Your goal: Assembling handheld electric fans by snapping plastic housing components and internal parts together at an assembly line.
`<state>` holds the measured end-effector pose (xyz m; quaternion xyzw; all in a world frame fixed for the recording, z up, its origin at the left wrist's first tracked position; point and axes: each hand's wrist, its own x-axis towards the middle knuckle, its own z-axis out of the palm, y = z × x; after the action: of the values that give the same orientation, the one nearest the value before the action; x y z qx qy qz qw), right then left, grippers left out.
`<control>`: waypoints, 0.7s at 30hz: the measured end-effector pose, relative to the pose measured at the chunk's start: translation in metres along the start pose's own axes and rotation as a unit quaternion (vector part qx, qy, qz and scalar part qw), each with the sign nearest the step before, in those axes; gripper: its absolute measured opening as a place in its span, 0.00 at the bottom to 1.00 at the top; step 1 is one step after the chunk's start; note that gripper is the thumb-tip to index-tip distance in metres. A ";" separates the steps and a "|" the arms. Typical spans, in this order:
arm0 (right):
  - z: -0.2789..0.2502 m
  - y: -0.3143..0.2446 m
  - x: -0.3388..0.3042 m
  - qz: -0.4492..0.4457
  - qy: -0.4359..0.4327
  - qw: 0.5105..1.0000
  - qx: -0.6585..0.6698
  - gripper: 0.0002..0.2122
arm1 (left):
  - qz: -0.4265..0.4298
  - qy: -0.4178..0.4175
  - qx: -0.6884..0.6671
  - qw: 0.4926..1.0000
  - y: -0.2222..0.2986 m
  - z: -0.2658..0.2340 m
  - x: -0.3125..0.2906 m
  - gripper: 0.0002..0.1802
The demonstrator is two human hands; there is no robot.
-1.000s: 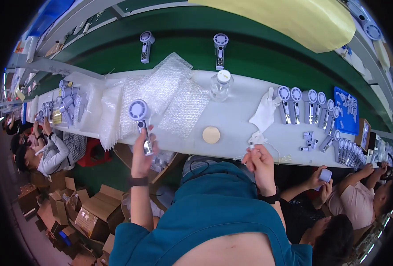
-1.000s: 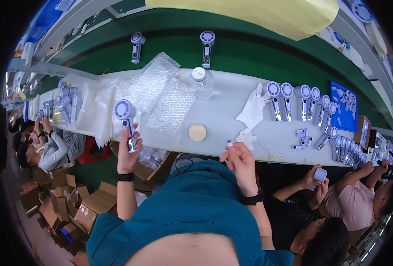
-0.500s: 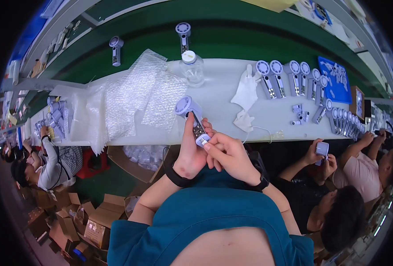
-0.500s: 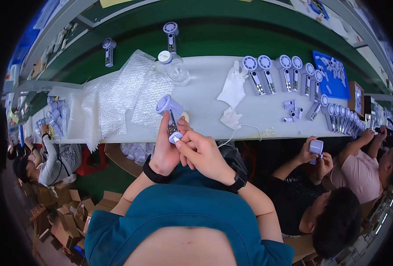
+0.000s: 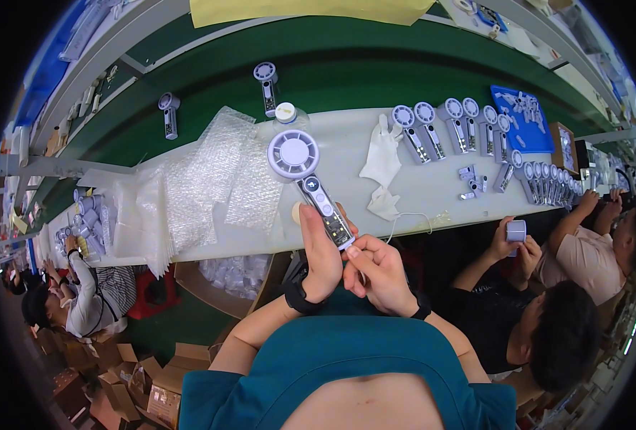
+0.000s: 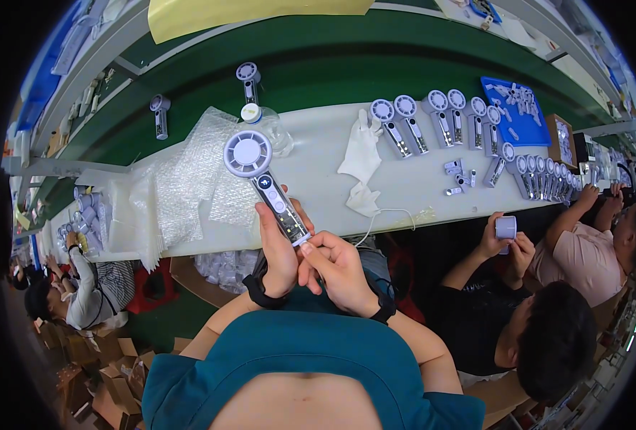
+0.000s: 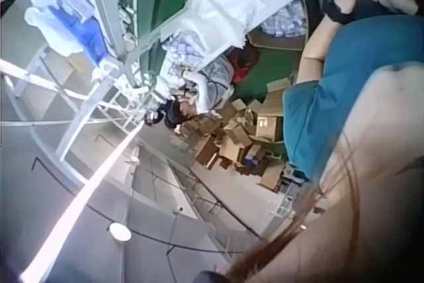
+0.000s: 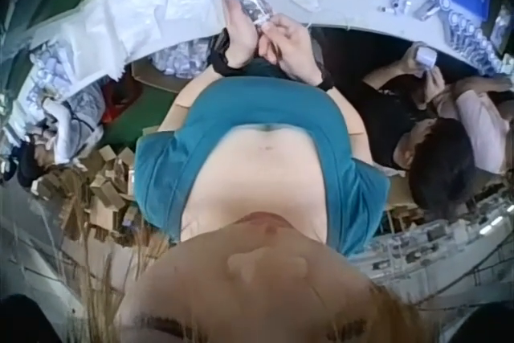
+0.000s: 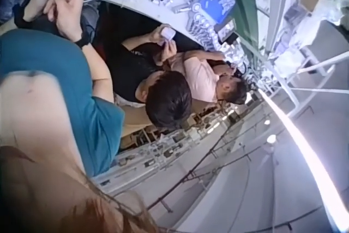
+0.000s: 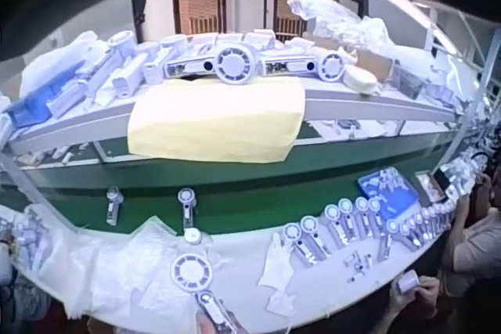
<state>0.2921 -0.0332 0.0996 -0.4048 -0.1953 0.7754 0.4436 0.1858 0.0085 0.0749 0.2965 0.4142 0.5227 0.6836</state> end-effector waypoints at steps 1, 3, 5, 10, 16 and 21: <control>-0.002 0.000 0.000 -0.005 -0.004 1.000 0.009 0.08 | 0.018 0.018 -0.006 1.000 0.000 0.005 -0.002 0.25; -0.007 -0.001 0.000 -0.011 -0.008 1.000 0.016 0.08 | 0.053 0.055 -0.020 0.997 0.004 0.016 -0.005 0.20; -0.016 -0.004 0.003 -0.016 -0.020 0.996 0.084 0.09 | 0.112 0.039 0.025 0.993 0.004 0.016 -0.001 0.19; -0.030 -0.005 0.002 -0.022 -0.186 0.959 0.212 0.11 | 0.191 -0.037 0.157 0.968 0.035 0.024 0.013 0.27; -0.021 -0.009 -0.007 -0.051 -0.205 0.961 0.180 0.11 | 0.153 -0.059 0.157 0.974 0.056 0.043 0.013 0.30; -0.031 -0.001 -0.020 -0.104 -0.176 0.971 0.124 0.11 | 0.146 -0.129 0.164 0.967 0.053 0.051 0.007 0.29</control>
<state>0.3231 -0.0509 0.0910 -0.1812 -0.2141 0.8021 0.5273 0.2065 0.0318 0.1420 0.5268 0.3551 0.4988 0.5896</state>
